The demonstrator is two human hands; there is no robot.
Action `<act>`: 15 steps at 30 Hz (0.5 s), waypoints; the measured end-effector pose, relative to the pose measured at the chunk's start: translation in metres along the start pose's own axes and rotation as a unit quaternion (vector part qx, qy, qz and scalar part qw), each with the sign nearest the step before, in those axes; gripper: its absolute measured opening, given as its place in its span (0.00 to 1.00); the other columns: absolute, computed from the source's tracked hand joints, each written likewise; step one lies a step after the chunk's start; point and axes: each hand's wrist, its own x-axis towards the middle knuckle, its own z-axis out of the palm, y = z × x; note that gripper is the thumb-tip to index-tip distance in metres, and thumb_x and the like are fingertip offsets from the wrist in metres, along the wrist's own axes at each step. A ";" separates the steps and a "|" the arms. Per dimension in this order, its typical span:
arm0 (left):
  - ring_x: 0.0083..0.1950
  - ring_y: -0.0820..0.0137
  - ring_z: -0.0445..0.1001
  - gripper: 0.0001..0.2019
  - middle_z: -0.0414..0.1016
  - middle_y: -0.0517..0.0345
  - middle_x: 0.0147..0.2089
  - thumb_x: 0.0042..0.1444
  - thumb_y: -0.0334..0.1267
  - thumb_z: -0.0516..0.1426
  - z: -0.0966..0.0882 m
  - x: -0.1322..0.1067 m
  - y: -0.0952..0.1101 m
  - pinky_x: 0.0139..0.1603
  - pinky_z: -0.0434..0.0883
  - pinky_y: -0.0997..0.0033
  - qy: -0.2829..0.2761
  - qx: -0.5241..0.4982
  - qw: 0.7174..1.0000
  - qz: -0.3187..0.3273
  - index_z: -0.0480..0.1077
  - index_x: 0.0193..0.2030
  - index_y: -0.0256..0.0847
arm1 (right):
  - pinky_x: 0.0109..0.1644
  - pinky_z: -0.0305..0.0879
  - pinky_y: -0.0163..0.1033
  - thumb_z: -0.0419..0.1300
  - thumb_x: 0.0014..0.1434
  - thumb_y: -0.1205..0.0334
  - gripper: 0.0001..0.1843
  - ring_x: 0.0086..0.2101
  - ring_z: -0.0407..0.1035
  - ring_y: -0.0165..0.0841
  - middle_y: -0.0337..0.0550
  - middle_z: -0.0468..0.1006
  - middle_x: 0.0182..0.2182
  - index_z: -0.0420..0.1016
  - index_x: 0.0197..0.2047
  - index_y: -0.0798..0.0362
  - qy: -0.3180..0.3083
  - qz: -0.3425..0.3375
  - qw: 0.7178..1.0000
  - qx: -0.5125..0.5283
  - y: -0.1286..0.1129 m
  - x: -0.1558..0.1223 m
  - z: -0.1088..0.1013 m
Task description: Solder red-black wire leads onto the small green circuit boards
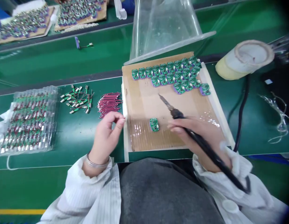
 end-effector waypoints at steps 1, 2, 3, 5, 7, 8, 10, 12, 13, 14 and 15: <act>0.37 0.71 0.71 0.05 0.72 0.60 0.35 0.64 0.37 0.53 0.007 -0.001 0.005 0.41 0.69 0.69 -0.037 0.017 0.999 0.008 0.67 0.37 0.42 | 0.41 0.74 0.38 0.59 0.64 0.64 0.10 0.37 0.77 0.33 0.40 0.80 0.38 0.72 0.49 0.45 -0.018 -0.023 1.000 -0.005 0.001 0.003 0.007; 0.37 0.70 0.71 0.05 0.72 0.59 0.34 0.64 0.36 0.52 0.014 -0.002 0.008 0.40 0.69 0.69 -0.072 0.033 0.997 0.013 0.66 0.37 0.42 | 0.44 0.74 0.40 0.59 0.63 0.63 0.12 0.41 0.76 0.35 0.42 0.80 0.42 0.72 0.51 0.46 -0.045 -0.035 0.998 -0.021 0.003 0.006 0.013; 0.37 0.70 0.70 0.05 0.72 0.59 0.34 0.64 0.35 0.52 0.020 -0.003 0.011 0.40 0.68 0.68 -0.101 0.047 0.994 0.016 0.66 0.36 0.42 | 0.47 0.74 0.42 0.60 0.63 0.62 0.15 0.44 0.76 0.37 0.45 0.79 0.46 0.71 0.53 0.47 -0.069 -0.044 0.996 -0.037 0.005 0.007 0.019; 0.37 0.70 0.70 0.06 0.72 0.58 0.34 0.64 0.34 0.51 0.030 -0.004 0.013 0.40 0.68 0.68 -0.137 0.060 0.988 0.023 0.66 0.36 0.41 | 0.49 0.73 0.47 0.60 0.63 0.61 0.17 0.46 0.74 0.40 0.48 0.78 0.48 0.70 0.56 0.48 -0.114 -0.055 0.989 -0.069 0.008 0.007 0.029; 0.37 0.70 0.70 0.05 0.72 0.59 0.34 0.64 0.32 0.52 0.037 -0.007 0.013 0.40 0.68 0.68 -0.148 0.060 0.987 0.036 0.67 0.37 0.41 | 0.49 0.72 0.48 0.58 0.64 0.61 0.15 0.46 0.74 0.40 0.48 0.78 0.47 0.70 0.55 0.47 -0.133 -0.071 0.985 -0.082 0.010 0.006 0.032; 0.37 0.70 0.70 0.05 0.72 0.59 0.33 0.63 0.32 0.52 0.039 -0.008 0.013 0.40 0.68 0.68 -0.148 0.059 0.986 0.043 0.68 0.37 0.41 | 0.49 0.72 0.47 0.58 0.64 0.62 0.15 0.46 0.74 0.40 0.47 0.78 0.47 0.70 0.54 0.47 -0.130 -0.075 0.986 -0.079 0.010 0.006 0.032; 0.36 0.70 0.69 0.04 0.72 0.59 0.32 0.62 0.31 0.54 0.042 -0.009 0.014 0.39 0.67 0.69 -0.144 0.056 0.987 0.054 0.69 0.36 0.41 | 0.50 0.71 0.45 0.59 0.64 0.64 0.13 0.46 0.74 0.37 0.45 0.79 0.45 0.71 0.52 0.48 -0.103 -0.071 0.991 -0.053 0.007 0.005 0.030; 0.35 0.71 0.69 0.03 0.73 0.59 0.32 0.61 0.31 0.56 0.044 -0.010 0.016 0.38 0.67 0.69 -0.141 0.052 0.987 0.060 0.70 0.36 0.40 | 0.49 0.72 0.40 0.60 0.63 0.66 0.11 0.43 0.75 0.34 0.43 0.80 0.43 0.71 0.49 0.49 -0.074 -0.059 0.995 -0.020 0.002 0.006 0.027; 0.35 0.71 0.69 0.03 0.73 0.59 0.32 0.61 0.31 0.57 0.045 -0.011 0.017 0.38 0.67 0.70 -0.140 0.050 0.987 0.063 0.71 0.36 0.40 | 0.48 0.72 0.38 0.60 0.62 0.66 0.10 0.41 0.76 0.32 0.41 0.81 0.41 0.71 0.48 0.49 -0.067 -0.054 0.996 -0.005 -0.001 0.007 0.026; 0.35 0.71 0.69 0.03 0.73 0.59 0.32 0.61 0.32 0.57 0.046 -0.011 0.018 0.38 0.67 0.70 -0.138 0.048 0.987 0.066 0.71 0.36 0.40 | 0.47 0.73 0.36 0.60 0.62 0.66 0.09 0.40 0.76 0.31 0.39 0.81 0.40 0.71 0.47 0.48 -0.063 -0.050 0.997 0.007 -0.003 0.008 0.026; 0.34 0.71 0.69 0.03 0.73 0.59 0.31 0.61 0.32 0.57 0.047 -0.011 0.019 0.37 0.68 0.70 -0.137 0.048 0.987 0.071 0.71 0.37 0.40 | 0.46 0.73 0.35 0.60 0.62 0.66 0.08 0.39 0.76 0.30 0.38 0.81 0.39 0.72 0.46 0.48 -0.065 -0.046 0.997 0.013 -0.004 0.009 0.027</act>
